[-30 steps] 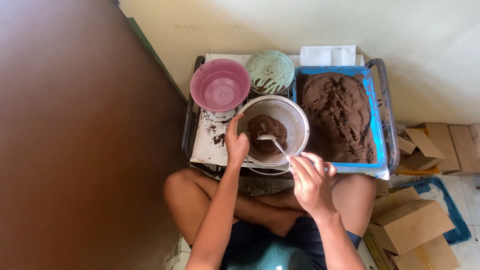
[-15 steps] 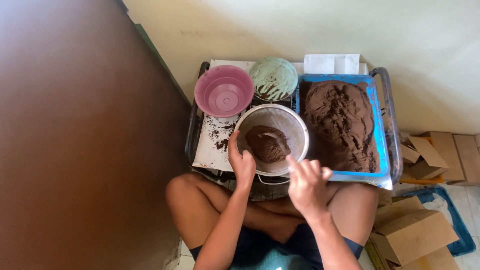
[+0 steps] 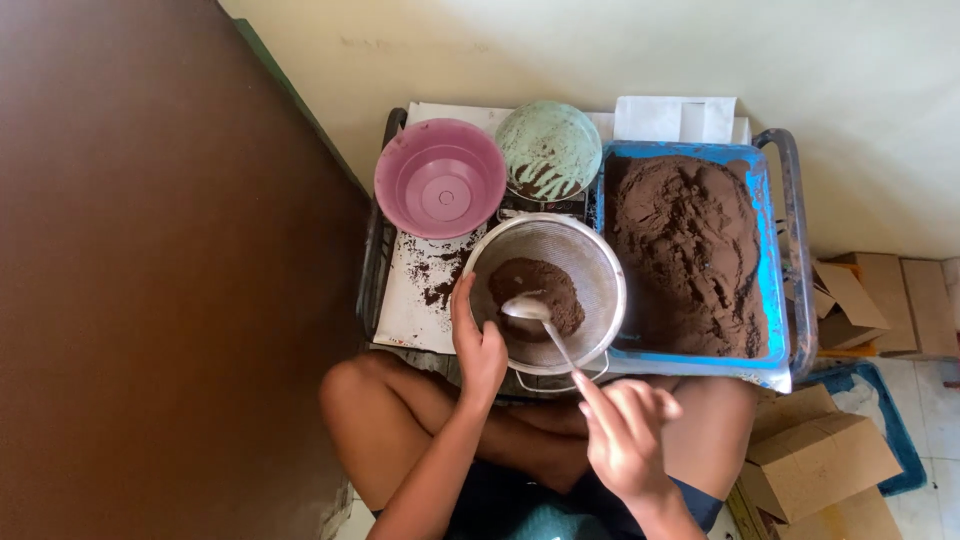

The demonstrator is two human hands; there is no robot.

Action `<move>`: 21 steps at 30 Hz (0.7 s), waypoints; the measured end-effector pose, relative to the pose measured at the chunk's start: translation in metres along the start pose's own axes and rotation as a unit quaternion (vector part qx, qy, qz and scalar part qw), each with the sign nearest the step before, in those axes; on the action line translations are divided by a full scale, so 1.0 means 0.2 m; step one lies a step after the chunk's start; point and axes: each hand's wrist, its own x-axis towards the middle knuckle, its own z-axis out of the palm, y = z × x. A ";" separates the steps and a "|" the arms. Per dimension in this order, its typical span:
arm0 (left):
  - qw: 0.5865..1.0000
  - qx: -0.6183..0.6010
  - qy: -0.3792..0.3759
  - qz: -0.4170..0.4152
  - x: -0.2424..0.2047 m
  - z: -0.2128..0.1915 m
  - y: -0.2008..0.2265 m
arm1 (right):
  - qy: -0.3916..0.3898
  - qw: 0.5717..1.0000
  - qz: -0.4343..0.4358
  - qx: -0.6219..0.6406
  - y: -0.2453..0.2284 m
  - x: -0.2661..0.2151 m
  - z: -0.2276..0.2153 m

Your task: Sifting coffee powder from a tray into a container using a sieve and a spoon.

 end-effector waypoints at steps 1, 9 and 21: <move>1.000 0.001 0.001 -0.004 -0.01 -0.01 0.02 | -0.004 1.000 0.001 0.001 0.00 0.01 -0.03; 1.000 -0.001 -0.027 -0.014 0.01 -0.02 0.04 | -0.032 0.999 0.006 -0.040 0.06 0.03 -0.04; 0.999 0.015 -0.035 -0.016 0.00 -0.02 0.05 | -0.039 0.999 0.006 -0.035 0.09 0.07 -0.02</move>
